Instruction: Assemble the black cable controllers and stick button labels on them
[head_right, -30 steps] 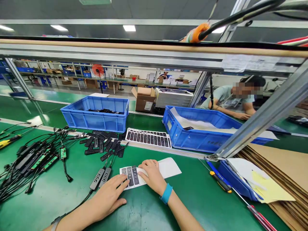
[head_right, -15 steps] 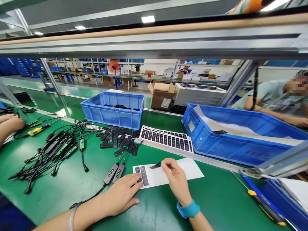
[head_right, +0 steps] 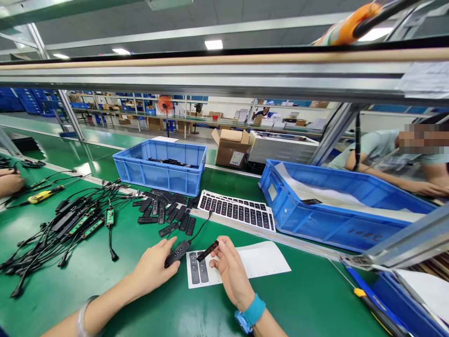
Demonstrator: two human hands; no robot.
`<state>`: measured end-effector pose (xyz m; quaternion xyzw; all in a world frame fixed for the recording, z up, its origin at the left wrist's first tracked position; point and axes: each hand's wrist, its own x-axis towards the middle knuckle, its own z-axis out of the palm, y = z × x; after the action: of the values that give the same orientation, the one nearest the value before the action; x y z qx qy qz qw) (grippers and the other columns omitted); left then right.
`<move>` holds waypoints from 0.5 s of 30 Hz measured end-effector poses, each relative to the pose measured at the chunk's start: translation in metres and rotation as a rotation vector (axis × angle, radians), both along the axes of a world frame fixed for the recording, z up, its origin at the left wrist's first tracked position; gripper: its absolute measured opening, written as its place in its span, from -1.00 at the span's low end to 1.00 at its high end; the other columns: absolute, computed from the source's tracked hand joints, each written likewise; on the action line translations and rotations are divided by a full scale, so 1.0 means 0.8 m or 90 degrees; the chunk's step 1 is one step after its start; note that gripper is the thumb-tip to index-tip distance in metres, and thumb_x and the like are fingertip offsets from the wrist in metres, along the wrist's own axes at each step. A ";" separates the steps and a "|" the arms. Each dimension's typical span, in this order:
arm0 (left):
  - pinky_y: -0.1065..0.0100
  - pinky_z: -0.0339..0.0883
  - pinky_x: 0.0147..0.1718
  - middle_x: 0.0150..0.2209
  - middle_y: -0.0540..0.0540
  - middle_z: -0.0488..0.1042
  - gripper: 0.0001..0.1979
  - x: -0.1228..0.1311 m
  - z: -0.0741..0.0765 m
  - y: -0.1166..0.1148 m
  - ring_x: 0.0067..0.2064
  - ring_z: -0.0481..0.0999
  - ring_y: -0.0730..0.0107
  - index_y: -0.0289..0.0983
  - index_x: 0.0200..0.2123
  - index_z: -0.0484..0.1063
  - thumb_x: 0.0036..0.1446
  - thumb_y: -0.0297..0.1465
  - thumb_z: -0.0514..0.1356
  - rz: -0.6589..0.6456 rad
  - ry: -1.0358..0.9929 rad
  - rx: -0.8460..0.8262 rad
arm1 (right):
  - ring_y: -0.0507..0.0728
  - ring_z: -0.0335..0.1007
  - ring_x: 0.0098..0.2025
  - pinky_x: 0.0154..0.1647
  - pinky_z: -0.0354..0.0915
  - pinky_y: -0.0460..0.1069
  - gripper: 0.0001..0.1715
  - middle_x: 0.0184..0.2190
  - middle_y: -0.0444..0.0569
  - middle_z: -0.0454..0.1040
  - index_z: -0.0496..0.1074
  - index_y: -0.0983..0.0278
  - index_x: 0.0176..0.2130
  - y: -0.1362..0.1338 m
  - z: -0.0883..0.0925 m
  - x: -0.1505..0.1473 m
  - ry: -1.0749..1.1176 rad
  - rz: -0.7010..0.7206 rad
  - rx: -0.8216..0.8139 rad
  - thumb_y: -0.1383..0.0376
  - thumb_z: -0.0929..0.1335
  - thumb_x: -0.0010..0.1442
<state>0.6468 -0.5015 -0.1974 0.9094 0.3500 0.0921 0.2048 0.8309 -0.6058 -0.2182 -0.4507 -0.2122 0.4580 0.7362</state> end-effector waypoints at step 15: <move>0.36 0.38 -0.29 -0.20 -0.12 0.50 -0.47 0.011 -0.029 -0.038 -0.29 0.55 0.40 -0.30 -0.03 0.37 -0.07 -0.28 0.41 0.067 -0.468 -0.940 | -0.13 0.02 -0.67 -0.73 0.01 -0.20 -0.62 -0.49 -0.28 0.21 0.28 0.19 -0.27 0.017 -0.023 -0.028 -0.163 0.037 -0.023 0.03 0.45 0.10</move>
<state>0.6554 -0.5319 -0.2207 0.4354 0.2734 0.1395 0.8463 0.8082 -0.5920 -0.2363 -0.5122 -0.3093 0.4215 0.6814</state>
